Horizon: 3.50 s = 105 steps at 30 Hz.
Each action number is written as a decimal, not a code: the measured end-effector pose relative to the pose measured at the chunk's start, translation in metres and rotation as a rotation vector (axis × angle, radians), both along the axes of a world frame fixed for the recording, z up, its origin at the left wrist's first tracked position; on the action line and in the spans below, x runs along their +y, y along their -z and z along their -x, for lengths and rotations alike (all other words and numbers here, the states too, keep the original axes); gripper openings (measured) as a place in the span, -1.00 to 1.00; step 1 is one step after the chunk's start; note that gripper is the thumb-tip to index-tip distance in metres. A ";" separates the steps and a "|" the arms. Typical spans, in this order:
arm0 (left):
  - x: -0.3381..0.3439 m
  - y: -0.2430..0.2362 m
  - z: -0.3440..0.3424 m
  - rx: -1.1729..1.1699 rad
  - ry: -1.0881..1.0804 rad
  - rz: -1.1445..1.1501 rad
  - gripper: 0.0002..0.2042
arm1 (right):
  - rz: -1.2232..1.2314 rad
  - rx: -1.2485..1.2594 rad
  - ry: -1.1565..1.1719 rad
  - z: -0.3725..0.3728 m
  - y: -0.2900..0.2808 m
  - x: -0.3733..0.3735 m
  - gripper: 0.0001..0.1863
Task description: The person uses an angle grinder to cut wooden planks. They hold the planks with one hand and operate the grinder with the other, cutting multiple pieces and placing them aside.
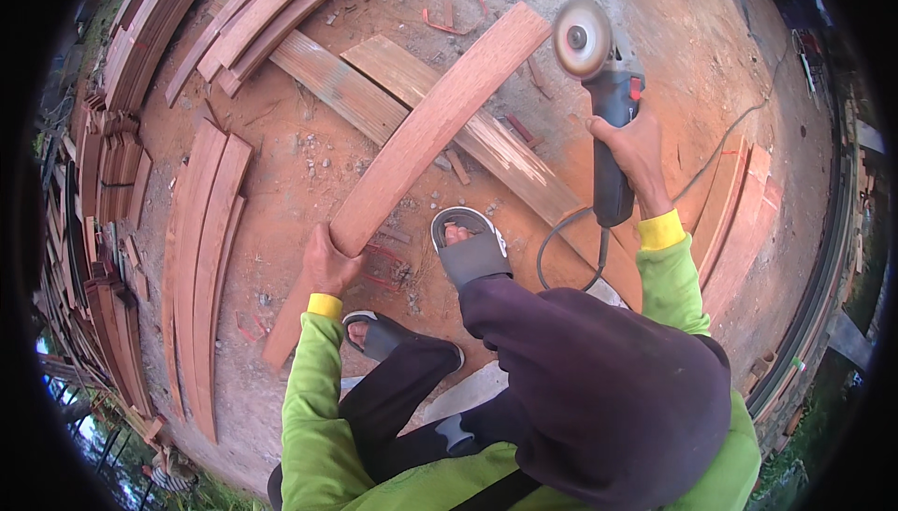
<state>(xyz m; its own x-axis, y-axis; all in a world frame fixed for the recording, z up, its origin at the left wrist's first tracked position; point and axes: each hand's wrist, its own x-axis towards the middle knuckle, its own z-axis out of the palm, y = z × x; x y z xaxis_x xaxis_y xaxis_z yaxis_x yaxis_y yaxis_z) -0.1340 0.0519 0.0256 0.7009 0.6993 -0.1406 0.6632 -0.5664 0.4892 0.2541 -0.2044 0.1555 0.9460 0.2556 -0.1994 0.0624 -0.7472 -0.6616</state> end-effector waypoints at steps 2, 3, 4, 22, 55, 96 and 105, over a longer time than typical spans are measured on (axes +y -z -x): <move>-0.006 -0.011 -0.034 -0.018 0.001 0.004 -0.40 | 0.008 0.001 0.001 -0.001 0.001 -0.003 -0.44; -0.008 -0.015 -0.052 -0.020 0.010 0.009 -0.39 | 0.014 -0.003 0.000 -0.003 0.002 -0.004 -0.44; -0.011 -0.015 -0.068 -0.027 0.018 0.014 -0.38 | 0.022 -0.011 0.000 -0.004 0.001 -0.006 -0.44; -0.021 0.025 -0.073 -0.050 0.108 -0.046 -0.30 | 0.101 -0.055 -0.186 0.007 -0.005 0.010 -0.40; -0.021 0.019 -0.064 -0.011 0.103 -0.094 -0.33 | 0.140 -0.083 -0.411 0.016 0.007 0.012 -0.38; -0.028 0.018 -0.084 -0.077 0.102 -0.162 -0.24 | 0.309 -0.029 -0.613 0.012 0.005 0.000 -0.28; -0.028 0.018 -0.083 -0.081 0.100 -0.142 -0.25 | 0.267 -0.088 -0.667 0.009 0.015 -0.006 -0.31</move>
<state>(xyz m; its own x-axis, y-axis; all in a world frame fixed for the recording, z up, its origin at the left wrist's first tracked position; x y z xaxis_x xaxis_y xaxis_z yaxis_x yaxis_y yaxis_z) -0.0505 0.0238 0.0073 0.7731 0.6342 0.0139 0.5618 -0.6947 0.4491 0.2454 -0.2100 0.1409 0.6212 0.7371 -0.2663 0.6058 -0.6671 -0.4336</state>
